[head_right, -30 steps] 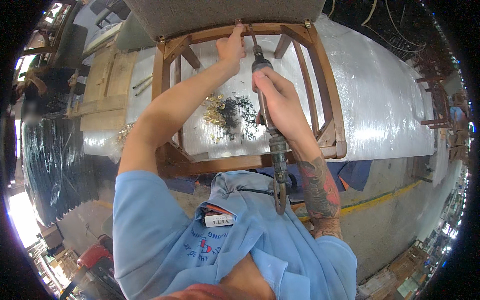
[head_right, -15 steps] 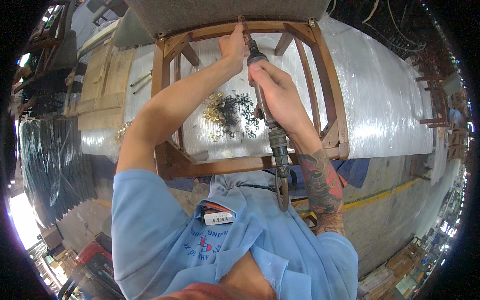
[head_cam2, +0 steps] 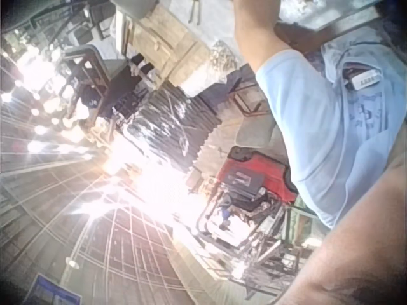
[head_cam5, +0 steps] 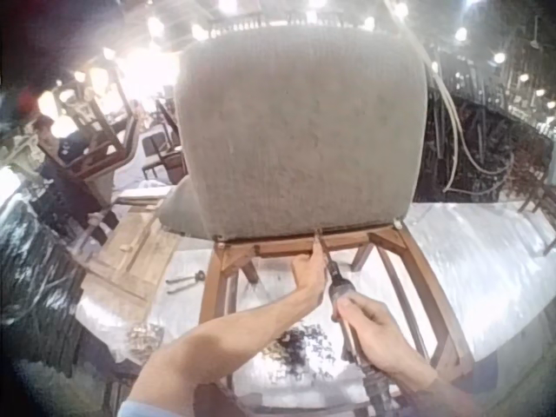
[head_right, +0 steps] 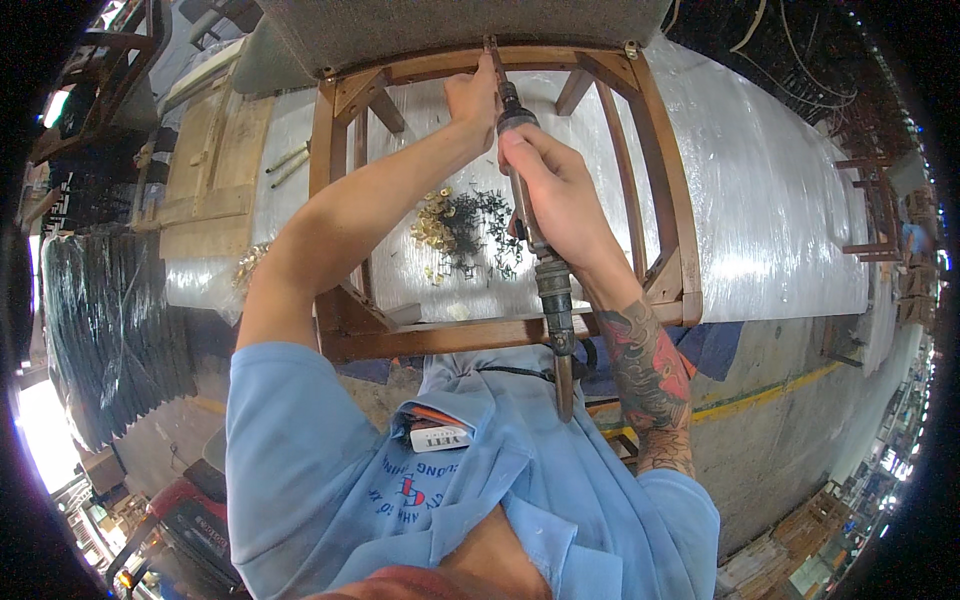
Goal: The person assembles a wooden chair by attaching the seat cushion to the frame using a pneumatic screwdriver. They position the seat, insert screws, and tighten them at multiple points on the chair frame.
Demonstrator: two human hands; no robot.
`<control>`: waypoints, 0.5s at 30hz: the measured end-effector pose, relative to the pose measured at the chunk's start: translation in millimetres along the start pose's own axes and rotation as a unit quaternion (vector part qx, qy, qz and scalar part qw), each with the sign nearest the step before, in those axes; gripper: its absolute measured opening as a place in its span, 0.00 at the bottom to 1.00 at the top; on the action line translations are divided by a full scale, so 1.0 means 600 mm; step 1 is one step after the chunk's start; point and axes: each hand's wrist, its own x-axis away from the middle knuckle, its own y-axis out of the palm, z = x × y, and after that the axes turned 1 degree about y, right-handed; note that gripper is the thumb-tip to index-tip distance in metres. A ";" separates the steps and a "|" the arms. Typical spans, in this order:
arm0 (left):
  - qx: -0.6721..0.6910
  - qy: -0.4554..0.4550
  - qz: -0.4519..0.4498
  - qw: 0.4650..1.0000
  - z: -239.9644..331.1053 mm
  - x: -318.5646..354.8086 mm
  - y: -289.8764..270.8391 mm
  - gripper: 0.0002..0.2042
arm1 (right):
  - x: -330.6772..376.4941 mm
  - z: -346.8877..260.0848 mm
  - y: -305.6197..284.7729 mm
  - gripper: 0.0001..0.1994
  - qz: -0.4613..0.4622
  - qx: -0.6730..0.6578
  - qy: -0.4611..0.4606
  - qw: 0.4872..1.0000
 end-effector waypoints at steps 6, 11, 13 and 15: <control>0.014 0.004 0.025 1.000 0.009 0.007 0.005 0.26 | -0.005 0.002 0.003 0.16 0.001 0.009 -0.030 1.000; -0.015 0.000 0.031 0.999 0.010 0.009 0.004 0.25 | -0.006 -0.013 0.005 0.17 0.002 -0.034 0.011 0.999; -0.034 0.001 0.029 0.999 0.005 0.003 0.000 0.22 | -0.016 -0.013 0.006 0.17 -0.004 -0.032 0.001 0.999; -0.071 0.004 0.025 0.997 0.015 0.010 0.001 0.24 | -0.025 -0.010 0.004 0.17 0.000 -0.029 -0.013 1.000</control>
